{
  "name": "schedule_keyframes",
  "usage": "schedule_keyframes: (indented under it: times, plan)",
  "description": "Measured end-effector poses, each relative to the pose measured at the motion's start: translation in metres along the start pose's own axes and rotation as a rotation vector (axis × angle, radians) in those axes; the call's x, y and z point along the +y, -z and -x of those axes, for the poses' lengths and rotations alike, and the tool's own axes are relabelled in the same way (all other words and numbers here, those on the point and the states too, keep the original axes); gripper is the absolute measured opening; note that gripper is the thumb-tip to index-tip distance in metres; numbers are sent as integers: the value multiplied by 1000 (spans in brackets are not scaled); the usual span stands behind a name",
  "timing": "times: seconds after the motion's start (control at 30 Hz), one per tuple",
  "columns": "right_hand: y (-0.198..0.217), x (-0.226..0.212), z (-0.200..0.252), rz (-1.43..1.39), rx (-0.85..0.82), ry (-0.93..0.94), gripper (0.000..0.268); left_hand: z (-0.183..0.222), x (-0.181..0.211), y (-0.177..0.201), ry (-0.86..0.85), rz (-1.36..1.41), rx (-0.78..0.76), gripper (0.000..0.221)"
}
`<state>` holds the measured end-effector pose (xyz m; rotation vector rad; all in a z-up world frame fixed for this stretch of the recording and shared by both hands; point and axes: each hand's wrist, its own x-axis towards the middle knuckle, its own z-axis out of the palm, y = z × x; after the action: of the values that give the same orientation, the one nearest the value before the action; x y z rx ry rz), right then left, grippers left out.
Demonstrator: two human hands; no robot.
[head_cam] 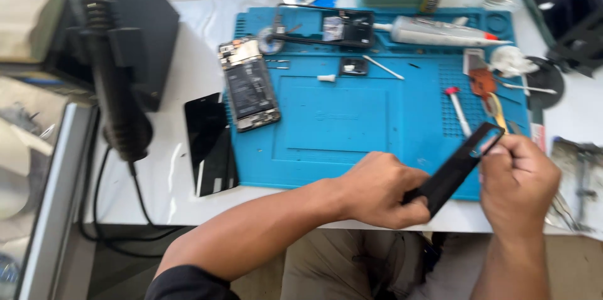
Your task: Repairing a mobile phone by manipulating internal components and the back cover
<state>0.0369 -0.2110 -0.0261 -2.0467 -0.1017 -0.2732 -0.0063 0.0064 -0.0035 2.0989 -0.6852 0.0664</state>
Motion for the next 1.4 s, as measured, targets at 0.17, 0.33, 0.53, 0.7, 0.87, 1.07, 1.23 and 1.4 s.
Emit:
schedule_keyframes:
  times: [0.17,0.33,0.53,0.7,0.87,1.07,1.23,1.4]
  plan:
    - [-4,-7,-4,-130,4,4,18,-2,-6,-1,-24,53,14,21]
    - [-4,-14,-13,-490,44,39,14,-13,-16,-7,-33,278,116,30]
    - [-1,-8,-14,-664,-8,-22,17,-14,-14,-8,-15,308,117,30]
    - [-2,-9,-12,-702,-8,-57,18,-14,-12,-6,-2,320,124,31]
    - [-2,-9,-13,-702,1,-55,19,-14,-10,-6,-6,339,123,30]
    - [0,-6,-13,-675,20,-11,18,-14,-11,-7,-12,344,115,30]
    - [6,-8,-17,-545,49,83,16,-14,-8,-5,-35,278,82,29]
    - [13,-13,-17,-353,15,134,15,-15,-8,-6,-79,240,67,31]
